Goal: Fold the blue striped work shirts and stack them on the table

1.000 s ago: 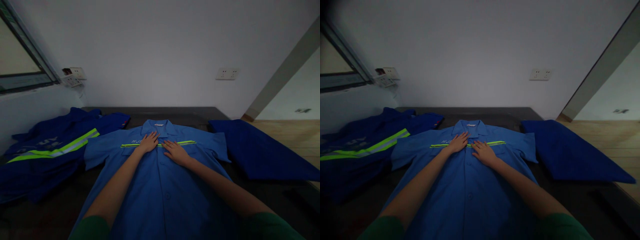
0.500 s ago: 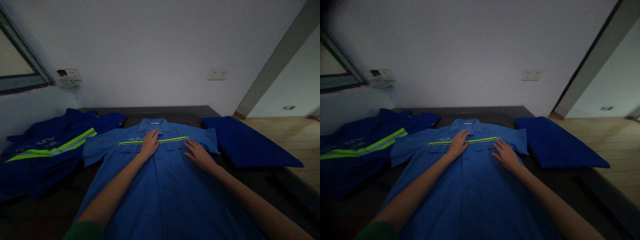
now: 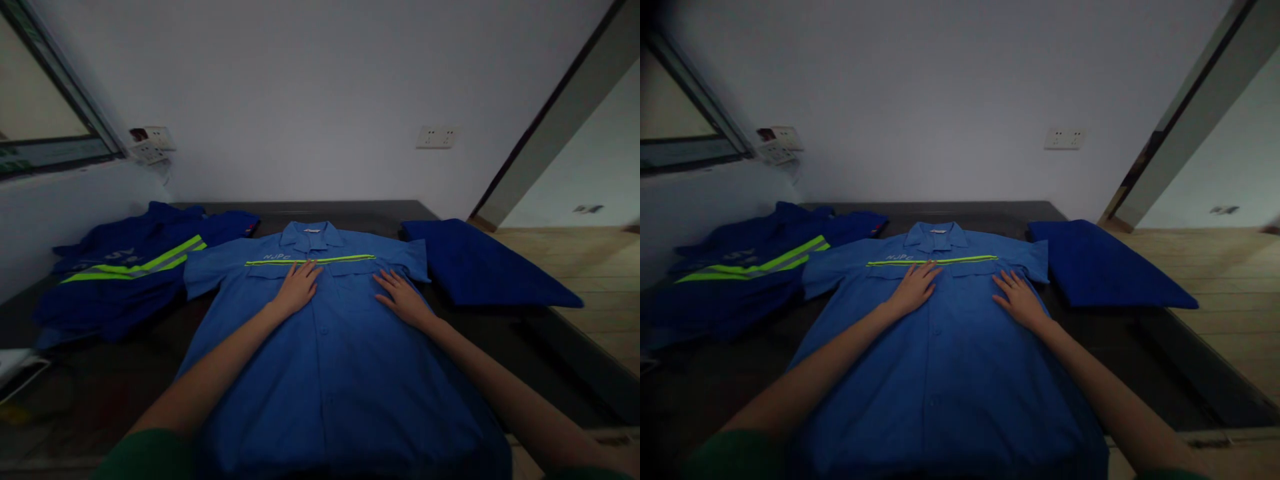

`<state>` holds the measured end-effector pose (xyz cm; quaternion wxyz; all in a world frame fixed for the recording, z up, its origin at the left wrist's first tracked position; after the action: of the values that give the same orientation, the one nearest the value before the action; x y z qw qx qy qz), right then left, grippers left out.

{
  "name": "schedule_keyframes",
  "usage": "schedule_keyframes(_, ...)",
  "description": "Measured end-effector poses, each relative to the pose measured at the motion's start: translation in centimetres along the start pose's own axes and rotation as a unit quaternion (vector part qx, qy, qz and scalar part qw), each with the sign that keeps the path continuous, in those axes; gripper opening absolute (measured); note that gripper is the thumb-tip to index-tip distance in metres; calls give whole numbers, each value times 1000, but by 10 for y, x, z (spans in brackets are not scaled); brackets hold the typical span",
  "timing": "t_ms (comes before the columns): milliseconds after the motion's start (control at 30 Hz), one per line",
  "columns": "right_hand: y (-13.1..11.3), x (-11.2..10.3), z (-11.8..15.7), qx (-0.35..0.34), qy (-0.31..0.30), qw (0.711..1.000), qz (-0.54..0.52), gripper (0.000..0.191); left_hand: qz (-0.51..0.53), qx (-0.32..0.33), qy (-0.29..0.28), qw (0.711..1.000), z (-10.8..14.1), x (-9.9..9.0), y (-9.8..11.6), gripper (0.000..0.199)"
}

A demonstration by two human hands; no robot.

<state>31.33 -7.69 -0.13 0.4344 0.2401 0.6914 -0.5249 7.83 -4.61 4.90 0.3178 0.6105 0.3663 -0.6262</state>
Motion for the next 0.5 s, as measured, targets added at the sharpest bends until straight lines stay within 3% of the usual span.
schedule_keyframes(67, -20, -6, 15, -23, 0, 999, -26, 52, 33, 37, -27, 998, 31, -13, 22, 41)
schedule_keyframes(200, -81, -17, 62, -82, -29, 992, -90, 39, 118, 113, -72, 984, 107, -45, 71, 40)
schedule_keyframes(267, -107, -29, 91, -97, -24, 987, -125, 35, 136, 116, -75, 981, 147, -61, 83, 40)
schedule_keyframes(367, -106, -60, 141, -42, 47, 980, -186, 32, 124, 44, -28, 991, 212, -80, 67, 39)
schedule_keyframes(433, -76, -76, 184, 58, 88, 968, -229, 36, 91, -44, 81, 992, 267, -96, 35, 38)
schedule_keyframes(500, -37, -72, 236, 181, 73, 938, -286, 45, 54, -159, 188, 968, 332, -101, -3, 37)
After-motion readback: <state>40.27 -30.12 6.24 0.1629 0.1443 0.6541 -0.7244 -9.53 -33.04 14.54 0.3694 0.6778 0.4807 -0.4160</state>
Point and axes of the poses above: each hand's wrist, its own z-axis away from the middle knuckle, its own x-axis out of the palm, y = z × x, the point moved 9 cm from there along -z, towards the middle knuckle, and after that the axes turned 9 degrees about -z, right-handed, at the moved point
